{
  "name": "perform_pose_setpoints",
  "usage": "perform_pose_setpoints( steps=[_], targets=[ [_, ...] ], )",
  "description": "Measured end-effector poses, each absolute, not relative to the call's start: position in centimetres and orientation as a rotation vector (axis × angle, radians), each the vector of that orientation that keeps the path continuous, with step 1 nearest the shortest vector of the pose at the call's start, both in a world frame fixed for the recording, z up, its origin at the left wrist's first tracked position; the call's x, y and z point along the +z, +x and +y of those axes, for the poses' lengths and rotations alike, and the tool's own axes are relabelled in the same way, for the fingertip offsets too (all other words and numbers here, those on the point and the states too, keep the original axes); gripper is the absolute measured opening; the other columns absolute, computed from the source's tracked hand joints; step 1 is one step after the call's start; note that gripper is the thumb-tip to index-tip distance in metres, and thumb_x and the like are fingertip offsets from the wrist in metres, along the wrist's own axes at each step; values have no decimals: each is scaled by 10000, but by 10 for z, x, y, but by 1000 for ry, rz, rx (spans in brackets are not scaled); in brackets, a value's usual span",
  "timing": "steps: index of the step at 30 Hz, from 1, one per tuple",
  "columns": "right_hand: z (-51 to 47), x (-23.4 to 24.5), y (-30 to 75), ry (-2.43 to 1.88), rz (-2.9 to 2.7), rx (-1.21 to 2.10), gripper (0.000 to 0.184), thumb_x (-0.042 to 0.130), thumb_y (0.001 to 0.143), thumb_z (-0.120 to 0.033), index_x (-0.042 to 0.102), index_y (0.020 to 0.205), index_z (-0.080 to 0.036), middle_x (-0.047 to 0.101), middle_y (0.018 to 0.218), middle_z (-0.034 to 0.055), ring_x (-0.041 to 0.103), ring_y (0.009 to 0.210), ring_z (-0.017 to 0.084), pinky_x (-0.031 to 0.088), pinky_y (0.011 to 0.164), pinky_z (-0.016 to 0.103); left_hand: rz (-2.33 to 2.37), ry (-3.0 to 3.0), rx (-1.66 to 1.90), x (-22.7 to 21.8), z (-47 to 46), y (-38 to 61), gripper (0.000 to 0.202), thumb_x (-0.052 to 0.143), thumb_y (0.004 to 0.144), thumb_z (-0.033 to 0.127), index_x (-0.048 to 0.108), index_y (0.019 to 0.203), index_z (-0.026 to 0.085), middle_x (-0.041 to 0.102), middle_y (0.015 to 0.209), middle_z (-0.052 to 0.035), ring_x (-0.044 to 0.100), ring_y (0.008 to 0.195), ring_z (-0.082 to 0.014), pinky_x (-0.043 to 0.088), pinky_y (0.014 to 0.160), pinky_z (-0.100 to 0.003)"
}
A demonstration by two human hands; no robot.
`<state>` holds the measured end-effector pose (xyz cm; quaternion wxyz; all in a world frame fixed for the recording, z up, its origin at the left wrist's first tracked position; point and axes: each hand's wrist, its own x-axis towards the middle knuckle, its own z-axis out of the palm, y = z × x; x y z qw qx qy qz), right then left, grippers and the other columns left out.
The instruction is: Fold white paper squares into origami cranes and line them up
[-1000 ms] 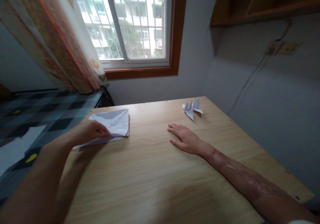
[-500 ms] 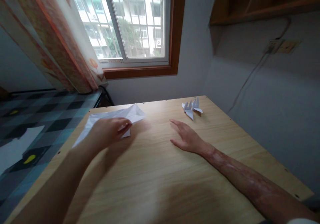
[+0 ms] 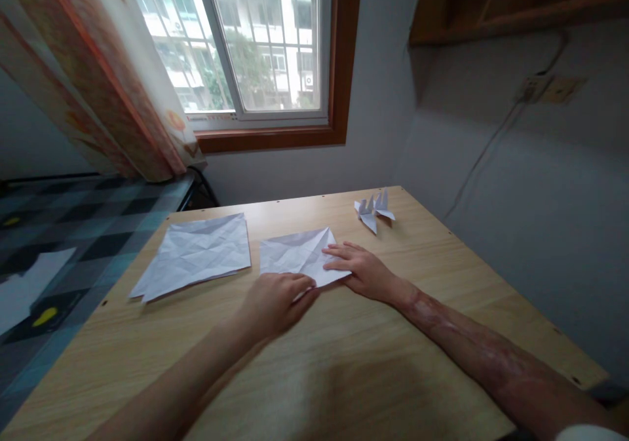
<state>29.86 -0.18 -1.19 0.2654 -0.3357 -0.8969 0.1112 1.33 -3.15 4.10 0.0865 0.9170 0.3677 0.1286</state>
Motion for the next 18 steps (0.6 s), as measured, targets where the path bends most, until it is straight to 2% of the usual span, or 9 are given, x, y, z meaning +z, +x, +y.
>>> perform_pose_setpoints(
  steps=[2,4,5,7,10,12,14,16,18],
  targets=[
    [1,-14,302,-924,-2415,330,452,625,1003,-122,768,1379,-328,698,1574,50,623,1511,248,394,1329,539,1121,2700,402,43,-25,6,241,667,1003,415,820,1148,299,859,1153,-91,817,995,-326,612,859,-415],
    [2,-15,306,-930,-2397,349,425,596,1032,-142,769,1370,-334,730,1533,40,661,1468,236,396,1326,541,1146,2675,415,47,-17,-5,338,749,895,393,802,1216,301,817,1337,-104,799,1104,-358,608,932,-432],
    [3,-14,307,-935,-2381,358,406,584,1046,-157,771,1360,-332,741,1517,38,672,1454,236,399,1322,544,1151,2656,390,49,-12,-12,394,773,849,389,794,1234,308,814,1341,-100,798,1093,-359,606,922,-422],
    [3,-13,308,-941,-2327,384,368,564,1070,-189,777,1338,-323,782,1450,34,709,1399,244,418,1306,542,1164,2591,351,54,-4,-26,385,781,810,407,798,1187,332,846,1191,-69,802,997,-328,595,857,-376],
    [3,-12,307,-973,-2208,456,288,545,1113,-285,824,1184,-289,860,1217,39,792,1179,260,502,1225,499,1139,2445,347,63,5,-42,275,710,885,470,817,1092,322,846,1001,-40,782,890,-277,562,781,-320],
    [3,-12,307,-1046,-2098,510,355,543,1131,-394,824,972,-247,851,1004,45,793,982,260,589,1085,449,1104,2325,327,68,10,-48,279,663,931,515,815,968,283,813,854,-24,744,790,-244,537,729,-297],
    [4,-15,307,-1128,-1970,579,460,555,1121,-497,766,821,-220,795,860,38,754,851,251,633,923,406,1107,2221,329,68,15,-49,356,635,953,548,782,842,243,755,732,-14,696,710,-220,506,677,-284],
    [7,-19,307,-1140,-1842,715,445,578,1099,-539,749,851,-212,779,862,32,747,842,252,644,853,389,1145,2153,372,64,18,-48,403,618,959,561,746,785,220,715,688,-13,662,675,-209,474,637,-281],
    [10,-25,306,-1078,-1749,881,316,622,1069,-495,760,1029,-213,802,979,42,770,924,263,654,882,396,1194,2131,428,56,21,-45,409,603,963,561,719,783,213,708,700,-16,646,668,-206,442,613,-285]
  ],
)
